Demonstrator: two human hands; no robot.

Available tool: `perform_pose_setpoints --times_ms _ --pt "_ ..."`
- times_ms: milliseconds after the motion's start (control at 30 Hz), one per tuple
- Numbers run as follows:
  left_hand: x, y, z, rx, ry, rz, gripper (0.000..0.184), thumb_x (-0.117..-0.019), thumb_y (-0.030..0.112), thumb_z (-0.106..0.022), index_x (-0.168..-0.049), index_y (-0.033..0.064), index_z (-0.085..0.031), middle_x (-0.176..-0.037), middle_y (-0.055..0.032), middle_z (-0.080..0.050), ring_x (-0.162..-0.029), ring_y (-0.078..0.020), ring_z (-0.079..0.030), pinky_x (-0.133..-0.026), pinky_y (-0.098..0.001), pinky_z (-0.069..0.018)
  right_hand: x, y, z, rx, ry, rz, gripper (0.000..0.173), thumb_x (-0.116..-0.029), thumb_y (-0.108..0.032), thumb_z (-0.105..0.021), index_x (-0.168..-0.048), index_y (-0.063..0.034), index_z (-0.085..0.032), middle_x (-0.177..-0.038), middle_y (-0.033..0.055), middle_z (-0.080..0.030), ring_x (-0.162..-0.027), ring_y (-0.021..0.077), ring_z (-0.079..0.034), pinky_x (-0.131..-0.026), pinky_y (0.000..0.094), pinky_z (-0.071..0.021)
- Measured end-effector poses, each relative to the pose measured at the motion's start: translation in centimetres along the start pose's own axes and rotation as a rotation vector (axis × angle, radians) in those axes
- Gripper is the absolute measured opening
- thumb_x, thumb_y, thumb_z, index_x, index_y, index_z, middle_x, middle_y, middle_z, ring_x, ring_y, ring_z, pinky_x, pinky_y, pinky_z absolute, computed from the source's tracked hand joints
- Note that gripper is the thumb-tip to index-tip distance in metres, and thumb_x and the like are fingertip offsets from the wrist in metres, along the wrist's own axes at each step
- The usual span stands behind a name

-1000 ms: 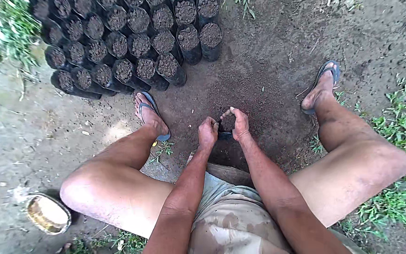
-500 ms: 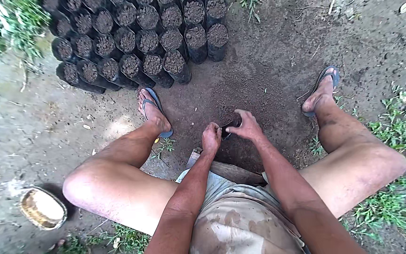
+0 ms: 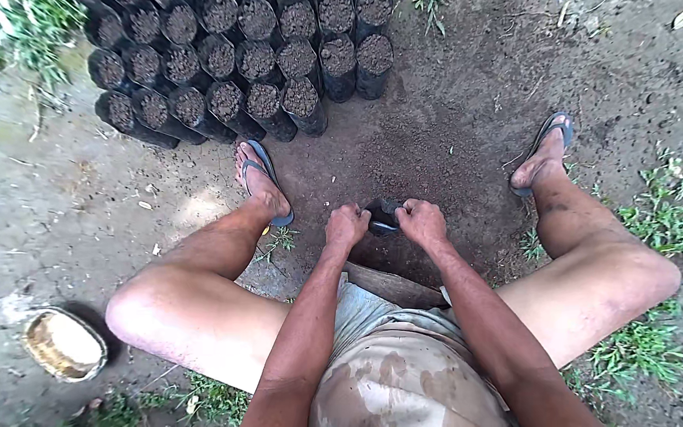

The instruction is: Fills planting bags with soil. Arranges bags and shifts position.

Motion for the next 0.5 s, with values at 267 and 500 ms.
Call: perform_pose_setpoints --times_ms 267,500 --pt "-2.5 -2.1 2.3 0.082 0.177 0.054 0.036 -0.0983 0.042 -0.062 -0.121 0.0144 -0.067 -0.106 -0.0123 -0.074 -0.1 -0.034 -0.072 -0.085 -0.063 -0.0569 -2.9 1.5 -4.7 -0.213 0.035 -0.076 0.036 -0.1027 -0.051 -0.053 -0.115 -0.0236 -0.073 -0.101 0.0055 -0.076 -0.096 0.0277 -0.073 -0.082 0.0589 -0.0569" --pt "-3.6 8.5 2.3 0.178 0.196 -0.322 0.026 -0.1036 0.019 -0.054 -0.122 0.0071 -0.068 -0.115 -0.0123 -0.072 -0.105 -0.0237 -0.071 -0.096 -0.0461 -0.0574 -3.5 14.1 -7.4 -1.088 0.295 -0.664 0.049 -0.1104 -0.043 -0.04 -0.14 -0.006 -0.053 -0.126 0.0195 -0.065 -0.109 0.0321 -0.069 -0.089 0.0512 -0.059"
Point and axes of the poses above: each hand's wrist, its own x-axis away from the middle knuckle, its own z-axis out of the back of the hand, y = z × x, the point moved 6 cm from there along -x, towards the middle knuckle
